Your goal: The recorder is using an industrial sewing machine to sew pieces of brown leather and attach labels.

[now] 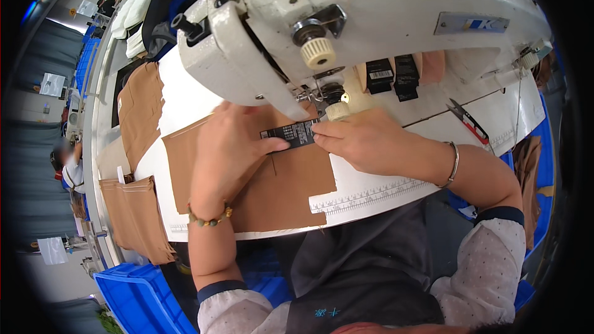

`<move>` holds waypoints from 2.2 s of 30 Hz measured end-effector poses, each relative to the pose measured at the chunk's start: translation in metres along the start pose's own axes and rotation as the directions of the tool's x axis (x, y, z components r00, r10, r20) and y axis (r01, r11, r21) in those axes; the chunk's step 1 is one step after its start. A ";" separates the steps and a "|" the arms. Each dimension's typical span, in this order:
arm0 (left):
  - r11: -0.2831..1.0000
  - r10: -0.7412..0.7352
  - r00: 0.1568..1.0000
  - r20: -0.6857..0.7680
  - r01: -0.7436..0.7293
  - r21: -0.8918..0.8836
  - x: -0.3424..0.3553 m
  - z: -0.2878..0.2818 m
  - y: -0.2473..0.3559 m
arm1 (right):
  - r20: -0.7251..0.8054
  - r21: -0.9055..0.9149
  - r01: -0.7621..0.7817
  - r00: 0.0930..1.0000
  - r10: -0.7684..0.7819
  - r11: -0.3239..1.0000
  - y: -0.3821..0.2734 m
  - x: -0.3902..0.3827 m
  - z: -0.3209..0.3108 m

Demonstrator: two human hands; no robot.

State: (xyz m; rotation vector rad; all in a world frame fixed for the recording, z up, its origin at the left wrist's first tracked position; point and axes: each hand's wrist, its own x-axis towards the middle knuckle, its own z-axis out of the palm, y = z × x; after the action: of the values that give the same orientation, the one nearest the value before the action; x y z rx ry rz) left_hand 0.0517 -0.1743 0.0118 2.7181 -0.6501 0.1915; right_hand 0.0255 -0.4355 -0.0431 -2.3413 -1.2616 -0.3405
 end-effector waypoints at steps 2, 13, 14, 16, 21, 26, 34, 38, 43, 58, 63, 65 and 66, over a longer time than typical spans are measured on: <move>0.992 -0.105 0.992 0.071 0.100 0.071 -0.014 -0.013 -0.016 | 0.009 0.008 -0.003 1.000 0.003 1.000 -0.001 0.001 -0.002; 0.937 0.008 0.980 -0.197 0.061 0.343 -0.036 -0.042 0.033 | 0.006 0.000 0.004 1.000 -0.004 1.000 -0.003 0.000 -0.002; 0.953 -0.004 0.994 -0.109 0.037 0.299 -0.039 -0.041 0.046 | -0.004 -0.014 -0.027 1.000 0.027 1.000 -0.004 -0.001 -0.002; 0.943 -0.063 0.992 0.113 0.022 0.333 -0.048 -0.039 0.060 | -0.017 -0.023 -0.052 0.999 0.051 0.998 -0.005 0.000 -0.002; 0.984 0.037 0.988 0.152 -0.062 0.164 -0.057 -0.010 0.060 | 0.006 -0.088 -0.054 0.998 0.055 0.995 -0.007 -0.001 -0.002; 0.989 0.112 0.987 0.114 -0.122 0.083 -0.053 0.020 0.057 | 0.018 -0.084 -0.059 0.998 0.060 0.995 -0.005 -0.004 0.003; 0.991 0.129 0.990 0.061 -0.130 0.022 -0.049 0.032 0.053 | 0.032 -0.081 -0.065 0.997 0.068 0.995 -0.005 -0.004 0.002; 0.991 0.113 0.993 0.015 -0.112 -0.068 -0.046 0.032 0.055 | 0.046 -0.072 -0.070 0.996 0.073 0.995 -0.004 -0.005 0.003; 0.959 0.191 0.973 -0.127 -0.213 -0.189 -0.045 0.043 0.049 | 0.071 -0.075 -0.076 0.994 0.081 0.994 -0.005 -0.002 -0.001; 0.957 0.284 0.954 -0.098 -0.276 0.083 -0.053 0.048 0.054 | -0.119 0.044 -0.111 0.986 0.116 0.993 0.004 0.003 -0.005; 0.966 0.258 0.965 -0.050 -0.258 0.009 -0.054 0.043 0.055 | 0.012 -0.107 -0.072 0.997 0.074 0.992 0.002 -0.001 0.002; 0.966 0.257 0.966 -0.038 -0.257 0.014 -0.057 0.044 0.053 | 0.004 -0.096 -0.066 0.998 0.066 0.993 0.002 -0.001 0.002; 0.966 0.258 0.966 -0.025 -0.257 0.017 -0.058 0.045 0.052 | -0.004 -0.084 -0.061 0.998 0.061 0.995 0.002 -0.001 0.002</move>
State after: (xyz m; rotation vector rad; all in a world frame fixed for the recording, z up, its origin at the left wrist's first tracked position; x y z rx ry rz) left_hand -0.0213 -0.2100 -0.0267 2.6306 -0.9972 0.2963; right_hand 0.0271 -0.4360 -0.0457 -2.4442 -1.1936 -0.3827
